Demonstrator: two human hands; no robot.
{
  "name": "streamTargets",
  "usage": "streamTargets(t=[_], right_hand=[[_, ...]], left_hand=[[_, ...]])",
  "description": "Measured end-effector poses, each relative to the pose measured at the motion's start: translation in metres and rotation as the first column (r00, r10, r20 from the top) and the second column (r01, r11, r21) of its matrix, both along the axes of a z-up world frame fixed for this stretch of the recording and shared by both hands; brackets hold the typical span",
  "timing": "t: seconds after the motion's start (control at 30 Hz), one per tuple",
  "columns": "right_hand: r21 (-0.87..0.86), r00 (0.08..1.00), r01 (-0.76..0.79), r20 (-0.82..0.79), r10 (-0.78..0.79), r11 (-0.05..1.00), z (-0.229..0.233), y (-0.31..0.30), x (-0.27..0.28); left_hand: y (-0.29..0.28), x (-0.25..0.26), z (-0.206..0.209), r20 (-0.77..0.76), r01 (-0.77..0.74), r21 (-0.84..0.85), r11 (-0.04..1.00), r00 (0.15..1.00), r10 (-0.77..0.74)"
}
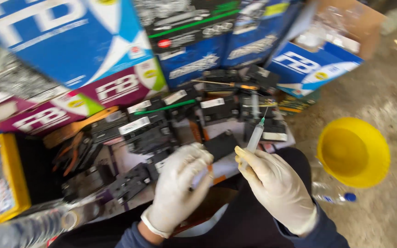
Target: Refill small battery cells with liquid using a syringe
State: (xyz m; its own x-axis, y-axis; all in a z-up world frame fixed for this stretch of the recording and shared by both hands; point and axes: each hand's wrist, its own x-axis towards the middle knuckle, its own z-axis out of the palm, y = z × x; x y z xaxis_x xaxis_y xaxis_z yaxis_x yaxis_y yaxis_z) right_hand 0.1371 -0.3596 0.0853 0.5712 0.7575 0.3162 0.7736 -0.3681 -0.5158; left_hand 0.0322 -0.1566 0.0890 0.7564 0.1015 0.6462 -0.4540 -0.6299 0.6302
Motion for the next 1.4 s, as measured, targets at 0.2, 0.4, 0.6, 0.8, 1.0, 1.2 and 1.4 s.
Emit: streamTargets(t=[0.2,0.4,0.6,0.8,1.0,1.2,1.4], right_hand=[[-0.048,0.942,0.241,0.253,-0.222,0.969,-0.053,-0.099,0.031],[-0.123,0.889,0.445,0.178,-0.421,0.887,-0.122,-0.193,0.063],[-0.078,0.813,0.534,0.322,-0.486,0.842,-0.199,-0.246,0.085],[-0.088,0.800,0.590,0.198,-0.566,0.803,-0.250,-0.269,0.108],[-0.025,0.778,0.609,0.208,-0.592,0.792,-0.274,-0.283,0.124],[-0.164,0.829,0.553,0.210,-0.519,0.817,-0.266,-0.301,0.137],[-0.308,0.812,0.580,0.286,-0.508,0.754,-0.296,-0.310,0.149]], left_hand=[[-0.121,0.057,-0.058,-0.187,0.185,-0.042,0.982,0.964,-0.190],[-0.215,0.123,-0.085,-0.331,0.245,-0.091,0.965,0.907,-0.261],[-0.273,0.172,-0.157,-0.418,0.255,0.038,0.966,0.882,-0.216],[-0.305,0.202,-0.213,-0.550,0.210,0.118,0.971,0.828,-0.112],[-0.324,0.225,-0.224,-0.727,0.237,0.185,0.954,0.686,-0.030],[-0.340,0.247,-0.238,-0.720,0.338,0.219,0.915,0.689,-0.082],[-0.356,0.256,-0.262,-0.624,0.312,0.303,0.900,0.779,-0.060]])
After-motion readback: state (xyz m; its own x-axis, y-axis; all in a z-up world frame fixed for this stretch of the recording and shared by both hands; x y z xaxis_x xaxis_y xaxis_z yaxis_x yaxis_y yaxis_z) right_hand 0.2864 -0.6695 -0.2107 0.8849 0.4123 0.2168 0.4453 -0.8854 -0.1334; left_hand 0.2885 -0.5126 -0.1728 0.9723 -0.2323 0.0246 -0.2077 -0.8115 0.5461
